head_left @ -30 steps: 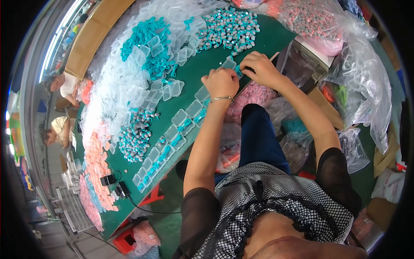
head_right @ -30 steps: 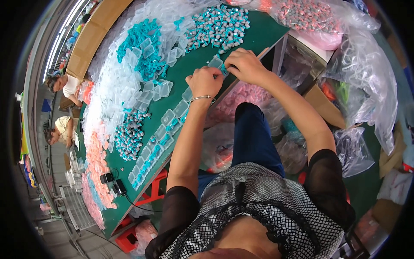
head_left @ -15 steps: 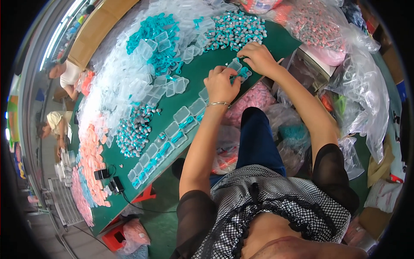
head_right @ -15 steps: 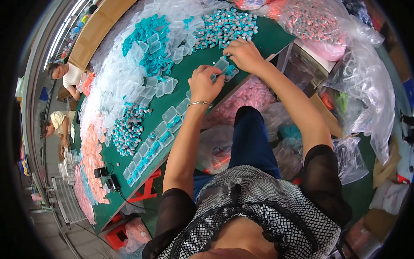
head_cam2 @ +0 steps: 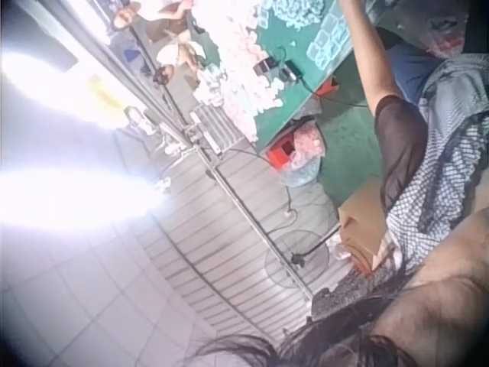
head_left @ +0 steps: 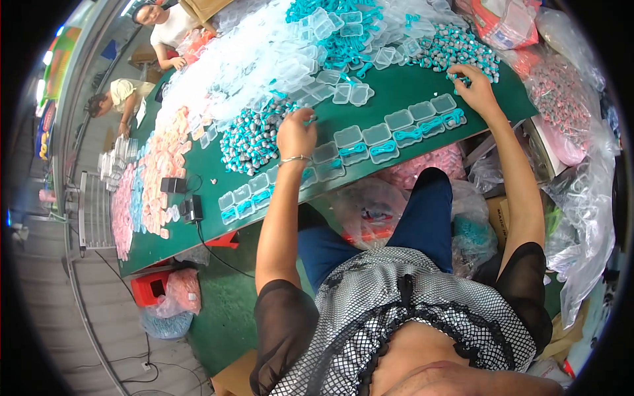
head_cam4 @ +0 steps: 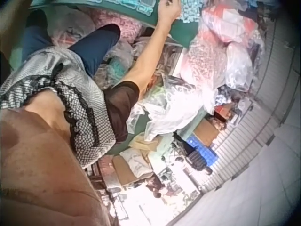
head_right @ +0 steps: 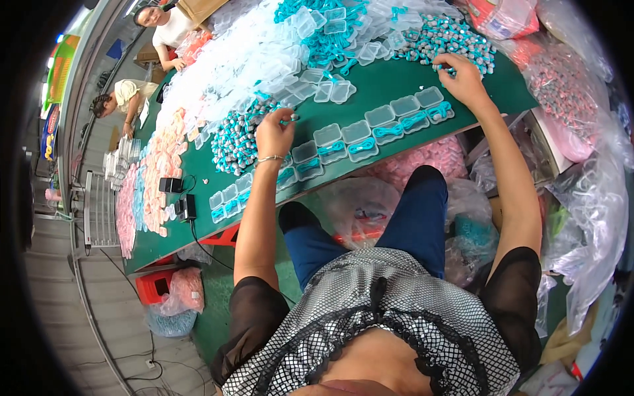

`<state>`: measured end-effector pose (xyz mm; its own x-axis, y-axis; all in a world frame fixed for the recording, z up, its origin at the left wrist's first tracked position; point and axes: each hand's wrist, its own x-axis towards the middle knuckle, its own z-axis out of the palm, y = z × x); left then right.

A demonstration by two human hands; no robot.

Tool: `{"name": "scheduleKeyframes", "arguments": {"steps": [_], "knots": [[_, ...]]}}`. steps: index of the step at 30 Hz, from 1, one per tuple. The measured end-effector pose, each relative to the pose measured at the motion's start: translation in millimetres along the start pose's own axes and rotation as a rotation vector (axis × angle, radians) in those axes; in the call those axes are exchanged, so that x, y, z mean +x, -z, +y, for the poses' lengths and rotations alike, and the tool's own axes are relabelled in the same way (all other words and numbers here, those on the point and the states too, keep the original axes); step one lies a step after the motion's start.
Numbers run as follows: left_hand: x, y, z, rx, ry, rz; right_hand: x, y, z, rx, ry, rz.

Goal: Sorting small blue beads and white components into small plastic containers on a workbench.

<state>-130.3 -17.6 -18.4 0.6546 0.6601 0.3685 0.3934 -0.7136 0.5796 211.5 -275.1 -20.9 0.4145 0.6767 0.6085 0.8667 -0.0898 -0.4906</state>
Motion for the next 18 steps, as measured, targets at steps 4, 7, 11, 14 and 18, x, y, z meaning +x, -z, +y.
{"name": "scheduleKeyframes", "arguments": {"steps": [4, 7, 11, 14, 18], "knots": [[15.0, 0.6, -15.5, 0.247, -0.112, -0.010, 0.8, -1.3, -21.4, 0.249, -0.110, -0.039], [23.6, -7.0, -19.0, 0.354, -0.146, -0.055, -4.4, 2.6, -39.2, 0.362, -0.147, -0.059], [22.9, -8.0, -38.6, 0.209, -0.130, -0.011, -13.6, 0.1, -43.6, 0.551, -0.150, -0.054], [17.5, -12.3, -24.0, 0.164, -0.124, -0.072, -25.3, 6.4, -39.1, 0.602, -0.226, -0.100], [14.7, -11.1, -18.6, 0.171, -0.025, -0.084, -29.9, 6.9, -54.2, 0.663, -0.238, -0.048]]}}
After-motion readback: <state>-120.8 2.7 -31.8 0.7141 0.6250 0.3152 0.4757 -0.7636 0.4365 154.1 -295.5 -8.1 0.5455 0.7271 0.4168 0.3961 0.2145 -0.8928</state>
